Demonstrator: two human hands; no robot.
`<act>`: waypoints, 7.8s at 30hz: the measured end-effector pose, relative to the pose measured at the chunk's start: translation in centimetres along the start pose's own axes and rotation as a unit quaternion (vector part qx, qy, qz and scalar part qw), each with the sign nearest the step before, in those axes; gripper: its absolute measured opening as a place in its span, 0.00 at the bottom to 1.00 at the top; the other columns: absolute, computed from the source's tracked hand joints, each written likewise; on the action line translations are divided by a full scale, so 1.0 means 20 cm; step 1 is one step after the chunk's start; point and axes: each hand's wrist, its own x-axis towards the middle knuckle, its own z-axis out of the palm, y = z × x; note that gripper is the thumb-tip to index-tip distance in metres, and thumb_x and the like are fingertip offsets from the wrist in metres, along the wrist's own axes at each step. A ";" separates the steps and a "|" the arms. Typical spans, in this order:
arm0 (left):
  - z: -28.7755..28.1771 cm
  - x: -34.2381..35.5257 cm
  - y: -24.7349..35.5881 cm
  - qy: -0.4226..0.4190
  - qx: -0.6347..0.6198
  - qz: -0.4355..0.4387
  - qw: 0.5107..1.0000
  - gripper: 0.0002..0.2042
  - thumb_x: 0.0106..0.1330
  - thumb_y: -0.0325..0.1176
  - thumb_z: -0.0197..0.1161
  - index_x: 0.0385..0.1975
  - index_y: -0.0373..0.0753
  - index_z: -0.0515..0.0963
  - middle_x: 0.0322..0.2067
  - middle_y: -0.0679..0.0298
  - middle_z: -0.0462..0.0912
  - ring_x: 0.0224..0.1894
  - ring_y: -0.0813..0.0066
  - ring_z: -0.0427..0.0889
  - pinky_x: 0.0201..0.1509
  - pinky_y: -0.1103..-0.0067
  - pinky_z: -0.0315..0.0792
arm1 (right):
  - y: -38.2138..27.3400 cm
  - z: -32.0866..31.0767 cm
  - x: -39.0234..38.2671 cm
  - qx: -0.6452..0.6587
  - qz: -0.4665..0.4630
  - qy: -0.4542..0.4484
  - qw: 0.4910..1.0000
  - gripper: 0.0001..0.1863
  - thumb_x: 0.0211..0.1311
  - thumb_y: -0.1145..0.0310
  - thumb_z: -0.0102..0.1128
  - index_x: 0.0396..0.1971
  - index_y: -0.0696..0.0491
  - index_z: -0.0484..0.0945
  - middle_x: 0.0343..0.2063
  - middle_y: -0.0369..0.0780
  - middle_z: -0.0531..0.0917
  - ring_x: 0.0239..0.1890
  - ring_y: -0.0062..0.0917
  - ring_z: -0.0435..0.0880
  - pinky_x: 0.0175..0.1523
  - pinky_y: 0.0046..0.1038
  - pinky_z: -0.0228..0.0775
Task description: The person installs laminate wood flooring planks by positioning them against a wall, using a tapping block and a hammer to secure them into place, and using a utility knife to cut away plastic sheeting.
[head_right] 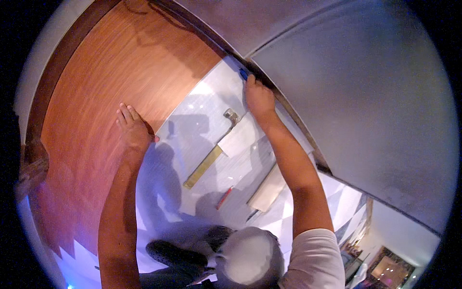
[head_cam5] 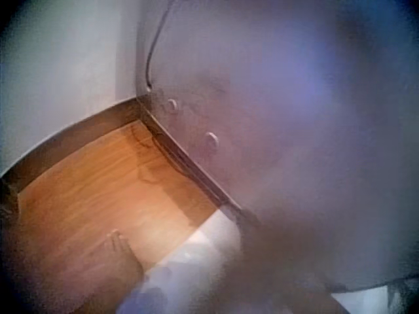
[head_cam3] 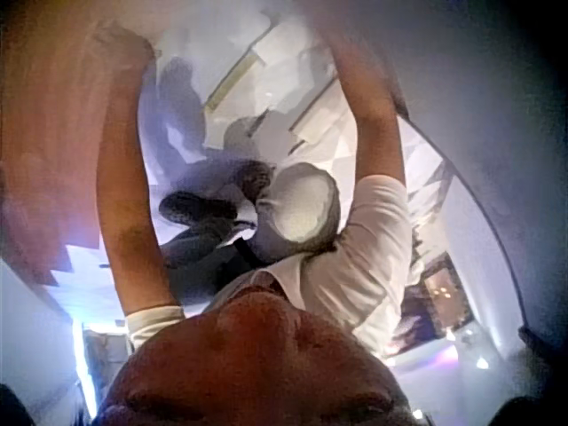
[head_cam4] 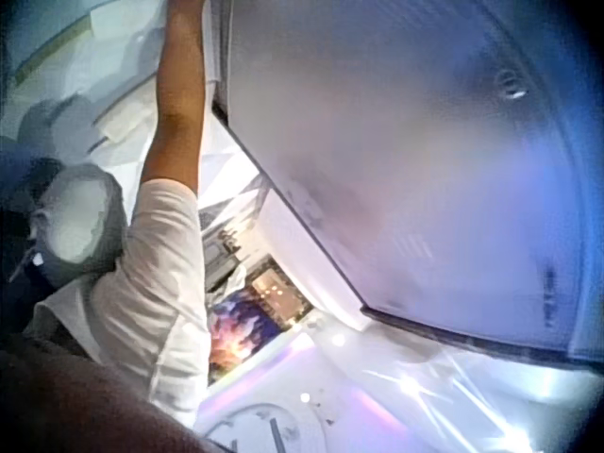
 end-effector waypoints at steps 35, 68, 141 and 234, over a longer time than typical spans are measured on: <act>0.09 0.22 0.69 0.189 -0.118 0.406 0.886 0.24 0.65 0.35 0.67 0.59 0.31 0.74 0.62 0.44 0.74 0.66 0.44 0.70 0.70 0.62 0.66 | 0.37 0.00 -0.66 0.066 0.009 0.010 0.998 0.14 0.69 0.61 0.58 0.45 0.56 0.74 0.35 0.47 0.84 0.35 0.40 0.88 0.38 0.38 0.84; 0.12 0.42 0.99 0.343 -0.145 0.482 0.793 0.19 0.67 0.29 0.57 0.57 0.35 0.79 0.61 0.56 0.79 0.60 0.55 0.79 0.55 0.62 0.79 | 0.40 -0.23 -1.03 0.317 0.252 0.134 0.905 0.07 0.68 0.71 0.59 0.43 0.53 0.76 0.32 0.44 0.87 0.30 0.44 0.87 0.39 0.40 0.80; 0.20 0.07 1.40 0.256 -0.171 0.492 0.814 0.23 0.61 0.26 0.61 0.59 0.43 0.76 0.55 0.46 0.75 0.58 0.44 0.73 0.65 0.58 0.69 | 1.05 -0.07 -1.77 -0.030 0.188 -0.084 0.978 0.16 0.70 0.61 0.56 0.49 0.57 0.80 0.45 0.49 0.83 0.52 0.44 0.82 0.57 0.44 0.76; 0.28 -0.25 1.39 0.106 -0.222 0.632 0.735 0.05 0.56 0.24 0.64 0.31 0.32 0.79 0.39 0.50 0.79 0.46 0.48 0.78 0.55 0.60 0.73 | 0.38 -0.19 -1.30 0.379 0.213 0.039 0.900 0.07 0.62 0.72 0.60 0.39 0.56 0.80 0.40 0.48 0.84 0.45 0.44 0.83 0.51 0.41 0.76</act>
